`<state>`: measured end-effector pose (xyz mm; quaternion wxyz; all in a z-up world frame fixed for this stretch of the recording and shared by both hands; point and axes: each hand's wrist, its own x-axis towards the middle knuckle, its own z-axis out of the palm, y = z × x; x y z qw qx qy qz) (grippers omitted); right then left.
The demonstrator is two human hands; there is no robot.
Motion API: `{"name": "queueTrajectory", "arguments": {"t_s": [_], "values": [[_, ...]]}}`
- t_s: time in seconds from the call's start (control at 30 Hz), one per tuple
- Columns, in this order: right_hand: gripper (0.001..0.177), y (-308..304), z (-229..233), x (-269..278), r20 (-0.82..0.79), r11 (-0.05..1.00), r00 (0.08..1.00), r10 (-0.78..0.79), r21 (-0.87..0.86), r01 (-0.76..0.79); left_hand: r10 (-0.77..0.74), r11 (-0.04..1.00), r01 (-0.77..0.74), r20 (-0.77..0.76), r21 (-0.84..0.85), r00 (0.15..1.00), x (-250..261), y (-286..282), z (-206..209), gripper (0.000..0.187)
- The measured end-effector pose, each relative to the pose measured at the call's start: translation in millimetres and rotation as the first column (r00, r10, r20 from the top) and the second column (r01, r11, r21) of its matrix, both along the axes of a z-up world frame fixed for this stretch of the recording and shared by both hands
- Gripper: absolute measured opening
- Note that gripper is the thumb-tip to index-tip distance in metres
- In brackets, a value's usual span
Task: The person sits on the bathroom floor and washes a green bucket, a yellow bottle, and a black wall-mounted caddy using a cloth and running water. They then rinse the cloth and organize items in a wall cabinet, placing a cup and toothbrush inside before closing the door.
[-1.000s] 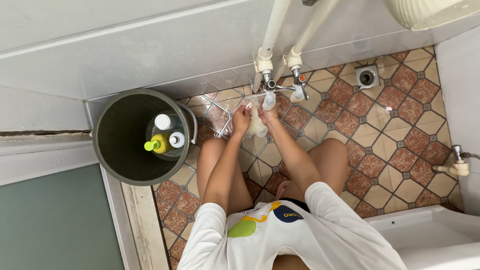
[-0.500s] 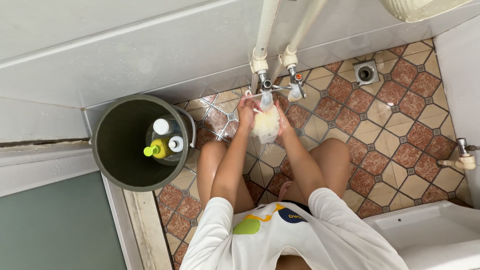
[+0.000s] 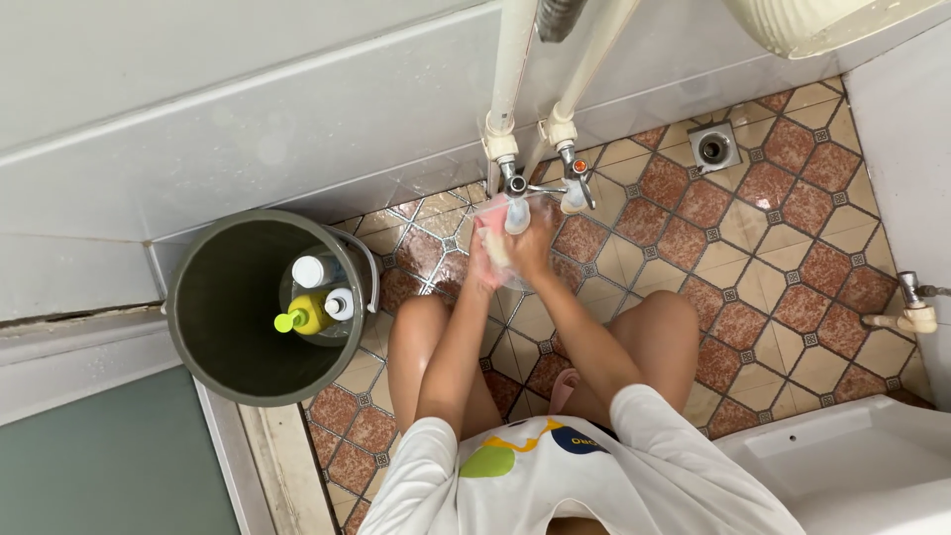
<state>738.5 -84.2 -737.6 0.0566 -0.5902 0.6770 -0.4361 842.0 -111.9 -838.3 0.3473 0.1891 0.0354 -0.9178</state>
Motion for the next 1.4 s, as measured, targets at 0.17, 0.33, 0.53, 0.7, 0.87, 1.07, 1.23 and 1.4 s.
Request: {"name": "queueTrajectory", "arguments": {"t_s": [0.17, 0.33, 0.53, 0.7, 0.87, 1.07, 1.23, 1.4], "values": [[0.027, 27.8, -4.0, 13.8, -0.195, 0.994, 0.975, 0.109, 0.036, -0.104, -0.059, 0.986, 0.095, 0.249, -0.135, 0.967, 5.4, -28.0, -44.0, 0.049], [0.024, -4.9, -66.9, -0.5, 0.66, 0.953, 0.739, -0.132, 0.29, -0.089, 0.066, 0.989, 0.032, 0.641, -0.141, 0.764, -1.5, -19.6, -41.8, 0.028], [0.024, -3.1, -128.8, -29.3, 0.705, 0.931, 0.665, -0.245, 0.362, -0.04, 0.286, 0.641, 0.7, 0.944, -0.315, 0.163, 13.8, -19.0, 11.0, 0.036], [0.024, -6.2, -138.5, -33.1, 0.514, 0.879, 0.849, 0.122, 0.342, -0.333, 0.477, 0.437, 0.897, 0.862, -0.064, -0.171, 3.0, -11.6, 66.5, 0.056], [0.016, -16.3, -148.9, -15.7, 0.473, 0.911, 0.875, 0.105, 0.307, -0.276, 0.487, 0.563, 0.814, 0.852, -0.138, -0.192, -1.3, -4.3, 78.8, 0.078], [0.014, -24.9, -146.5, -10.0, 0.764, 0.906, 0.645, -0.019, 0.286, -0.312, 0.147, 0.619, 0.763, 0.982, -0.185, 0.119, 20.6, -11.2, 58.0, 0.077], [0.015, -34.6, -125.8, -11.6, 0.81, 0.899, -0.587, -0.002, -0.256, -0.355, -0.143, 0.977, 0.207, 0.586, -0.043, 0.797, 29.3, 9.3, -19.2, 0.066], [0.026, -30.1, -106.1, -20.8, 0.732, 0.931, -0.644, -0.222, -0.038, -0.363, 0.041, 0.993, -0.08, 0.388, 0.085, 0.921, 13.6, 23.5, -45.8, 0.057]]}}
